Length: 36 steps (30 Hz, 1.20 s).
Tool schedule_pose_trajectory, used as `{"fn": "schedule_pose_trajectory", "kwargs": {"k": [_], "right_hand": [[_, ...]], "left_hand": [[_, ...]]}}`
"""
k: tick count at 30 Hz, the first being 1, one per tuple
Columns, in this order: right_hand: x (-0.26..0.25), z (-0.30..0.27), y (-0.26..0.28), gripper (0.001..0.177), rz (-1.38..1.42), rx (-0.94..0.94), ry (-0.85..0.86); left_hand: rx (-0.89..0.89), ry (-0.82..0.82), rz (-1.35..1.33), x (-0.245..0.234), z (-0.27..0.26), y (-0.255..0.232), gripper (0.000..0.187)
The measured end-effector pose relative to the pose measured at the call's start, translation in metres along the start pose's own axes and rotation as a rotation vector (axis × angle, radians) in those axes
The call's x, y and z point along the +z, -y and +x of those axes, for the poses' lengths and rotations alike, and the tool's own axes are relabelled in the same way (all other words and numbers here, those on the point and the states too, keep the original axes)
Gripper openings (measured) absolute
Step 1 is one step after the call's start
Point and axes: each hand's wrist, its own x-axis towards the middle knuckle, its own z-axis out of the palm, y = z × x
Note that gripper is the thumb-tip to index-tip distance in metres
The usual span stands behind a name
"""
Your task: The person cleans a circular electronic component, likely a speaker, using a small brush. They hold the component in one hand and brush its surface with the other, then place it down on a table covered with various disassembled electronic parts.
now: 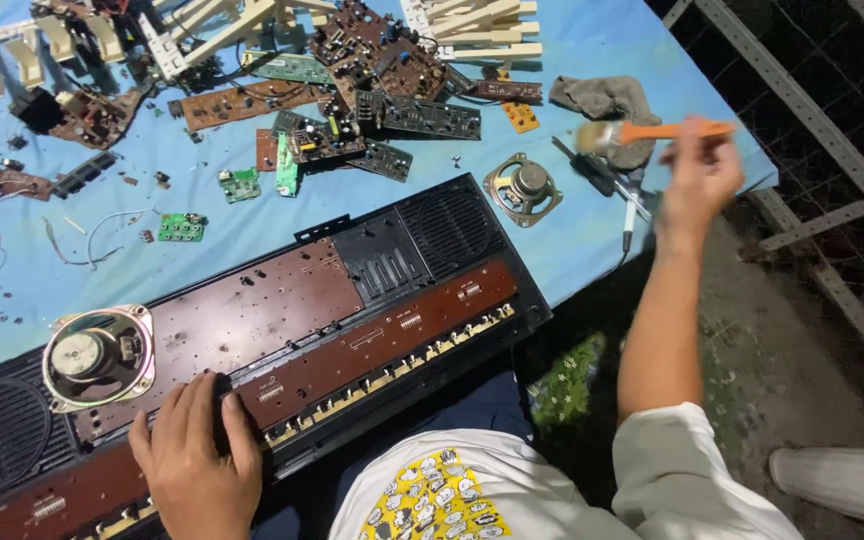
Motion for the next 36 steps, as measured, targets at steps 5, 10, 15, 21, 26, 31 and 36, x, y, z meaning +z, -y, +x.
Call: {"fn": "schedule_pose_trajectory", "kwargs": {"k": [5,10,15,21,26,31,36], "right_hand": [[-0.042,0.039,0.006,0.041,0.114,0.055,-0.23],[-0.069,0.057,-0.019,0.033,-0.009,0.131,0.005],[-0.069,0.05,-0.061,0.013,-0.627,-0.01,0.329],[0.015,0.005,0.028,0.013,-0.697,0.037,0.63],[0.09,-0.022,0.064,0.02,-0.633,-0.31,0.861],[0.142,-0.033,0.061,0.029,-0.598,-0.395,1.083],[0.155,-0.034,0.08,0.02,-0.965,-0.131,1.108]], "left_hand": [[0.01,-0.004,0.011,0.004,-0.004,0.004,0.023],[0.013,-0.01,0.006,0.005,-0.004,0.004,0.023],[0.015,0.001,0.01,0.002,0.0,0.001,0.022],[-0.051,0.043,0.019,-0.005,0.003,-0.007,0.025],[-0.05,0.029,0.02,-0.006,0.005,-0.009,0.024],[-0.071,0.025,-0.005,-0.012,0.008,-0.013,0.025],[-0.065,0.031,-0.028,-0.011,0.009,-0.011,0.026]]}}
